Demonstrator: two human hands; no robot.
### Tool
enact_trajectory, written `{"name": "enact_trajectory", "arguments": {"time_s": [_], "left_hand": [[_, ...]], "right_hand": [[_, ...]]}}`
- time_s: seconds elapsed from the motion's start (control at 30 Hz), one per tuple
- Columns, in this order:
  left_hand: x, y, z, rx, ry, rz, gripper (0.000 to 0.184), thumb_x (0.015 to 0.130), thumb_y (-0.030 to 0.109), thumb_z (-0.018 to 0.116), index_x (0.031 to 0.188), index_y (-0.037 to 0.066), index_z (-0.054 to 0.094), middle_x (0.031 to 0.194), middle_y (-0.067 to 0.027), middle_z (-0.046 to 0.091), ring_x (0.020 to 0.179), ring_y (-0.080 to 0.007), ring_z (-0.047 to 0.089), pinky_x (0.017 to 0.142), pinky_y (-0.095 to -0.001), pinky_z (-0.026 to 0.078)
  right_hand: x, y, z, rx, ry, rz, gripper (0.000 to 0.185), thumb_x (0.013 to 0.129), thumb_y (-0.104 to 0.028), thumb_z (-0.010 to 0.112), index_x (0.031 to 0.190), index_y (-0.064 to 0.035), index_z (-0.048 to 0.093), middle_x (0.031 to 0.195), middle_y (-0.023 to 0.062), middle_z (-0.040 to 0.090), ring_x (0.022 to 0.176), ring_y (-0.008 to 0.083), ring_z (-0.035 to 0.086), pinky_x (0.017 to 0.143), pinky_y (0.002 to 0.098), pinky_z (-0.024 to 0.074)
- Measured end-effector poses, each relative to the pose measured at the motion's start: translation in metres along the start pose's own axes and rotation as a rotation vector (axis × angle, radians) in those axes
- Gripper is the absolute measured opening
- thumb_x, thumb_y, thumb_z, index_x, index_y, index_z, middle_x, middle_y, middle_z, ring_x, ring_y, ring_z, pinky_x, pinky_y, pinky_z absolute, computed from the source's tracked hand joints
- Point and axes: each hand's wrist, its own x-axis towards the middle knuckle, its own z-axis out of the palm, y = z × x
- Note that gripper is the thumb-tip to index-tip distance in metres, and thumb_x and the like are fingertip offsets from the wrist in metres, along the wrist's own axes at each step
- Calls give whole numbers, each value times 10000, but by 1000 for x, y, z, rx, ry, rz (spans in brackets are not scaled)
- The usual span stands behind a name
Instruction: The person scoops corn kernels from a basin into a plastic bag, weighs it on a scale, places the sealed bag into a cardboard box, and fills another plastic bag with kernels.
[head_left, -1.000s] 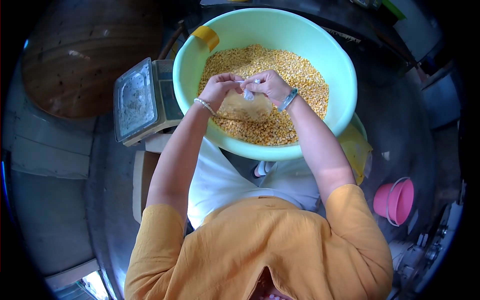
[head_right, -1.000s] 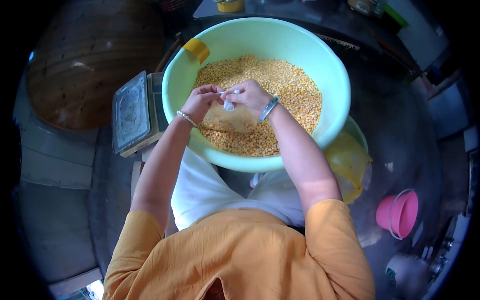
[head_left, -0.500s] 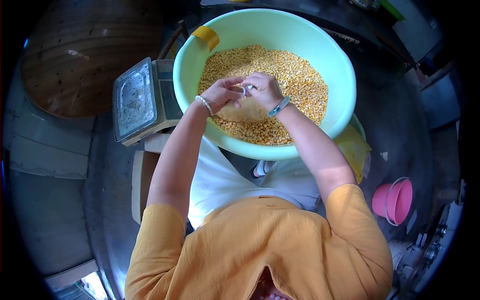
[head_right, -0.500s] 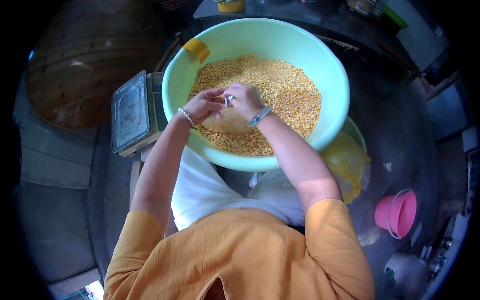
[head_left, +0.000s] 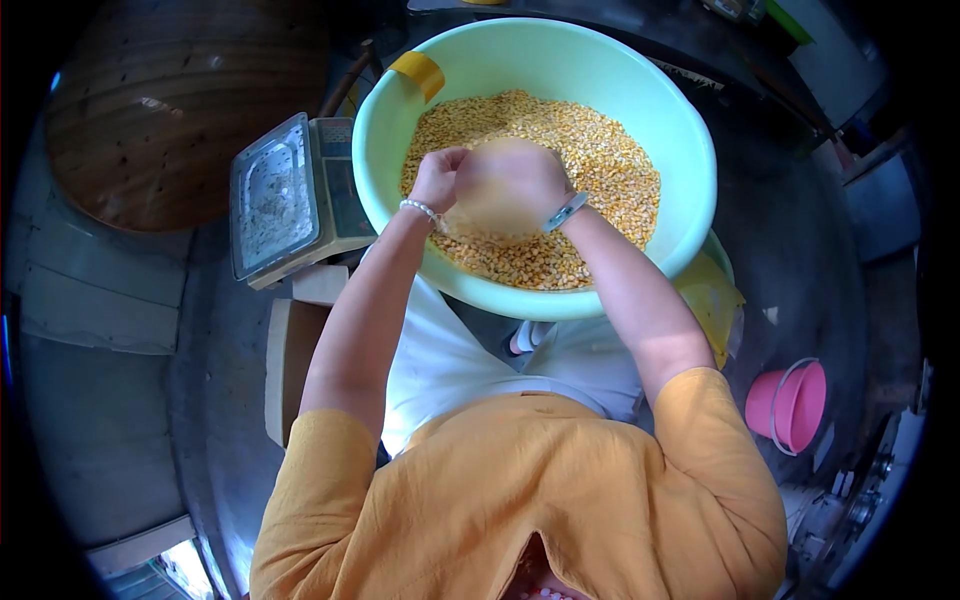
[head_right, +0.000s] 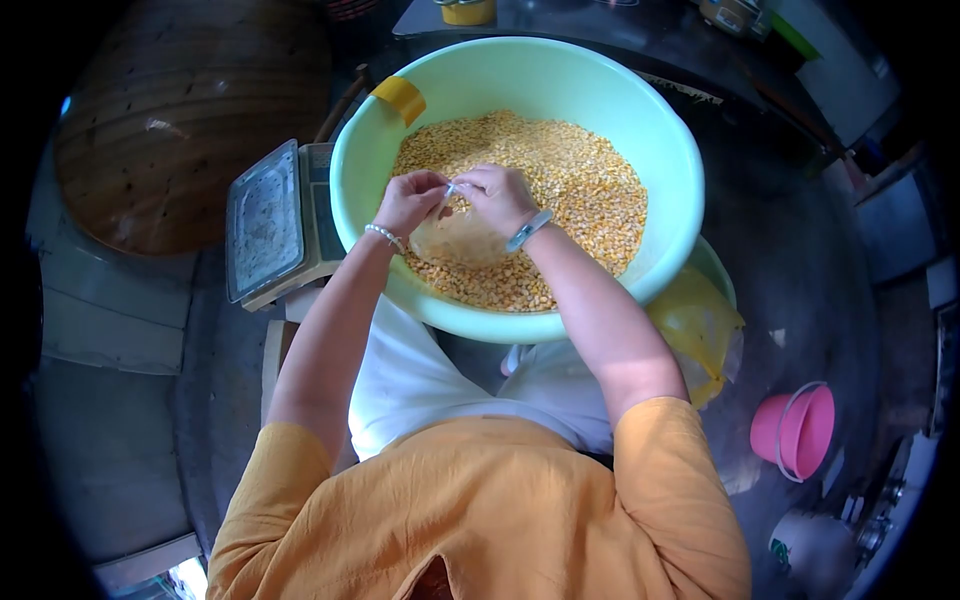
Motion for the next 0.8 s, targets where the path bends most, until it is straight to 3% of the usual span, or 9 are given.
{"name": "enact_trajectory", "arguments": {"time_s": [0.13, 0.3, 0.43, 0.63, 0.7, 0.8], "left_hand": [[2, -1, -2, 114, 152, 125, 77, 806, 20, 615, 870, -21, 632, 726, -26, 624, 623, -69, 562, 549, -194, 448], [1, -5, 0, 180, 275, 242, 85, 748, 32, 619, 819, 8, 658, 657, -55, 638, 605, -112, 601, 582, -249, 484], [-3, -1, 0, 409, 346, 292, 85, 758, 31, 625, 832, 2, 654, 706, -40, 637, 618, -98, 582, 598, -225, 471], [-7, -2, 1, 718, 449, 251, 131, 662, 92, 633, 785, 73, 674, 721, -102, 651, 686, -236, 631, 672, -322, 497], [-3, -8, -2, 788, 446, 209, 124, 651, 101, 634, 767, 81, 675, 721, -105, 651, 705, -258, 629, 681, -339, 494], [1, -15, -4, 844, 456, 182, 109, 647, 110, 638, 747, 88, 677, 726, -108, 651, 717, -275, 626, 681, -351, 492]], "right_hand": [[0, -12, -8, -279, 10, 81, 155, 816, -208, 602, 797, -76, 680, 781, 84, 652, 672, 265, 627, 600, 359, 502], [1, -18, -16, -450, 75, 93, 173, 822, -249, 593, 784, -102, 674, 782, 85, 648, 668, 275, 622, 618, 370, 503], [3, -16, -21, -538, -62, 236, 227, 836, -281, 561, 739, -95, 648, 765, 113, 643, 693, 285, 622, 640, 378, 502], [6, -18, -28, -689, -350, 420, 235, 846, -242, 522, 759, -71, 658, 736, 159, 631, 702, 293, 621, 672, 388, 499], [11, -25, -35, -702, -505, 554, 238, 838, -233, 518, 779, -60, 670, 750, 171, 634, 714, 298, 624, 686, 396, 499], [9, -22, -39, -677, -542, 625, 245, 819, -235, 535, 798, -39, 681, 785, 186, 640, 738, 304, 628, 704, 402, 499]]}}
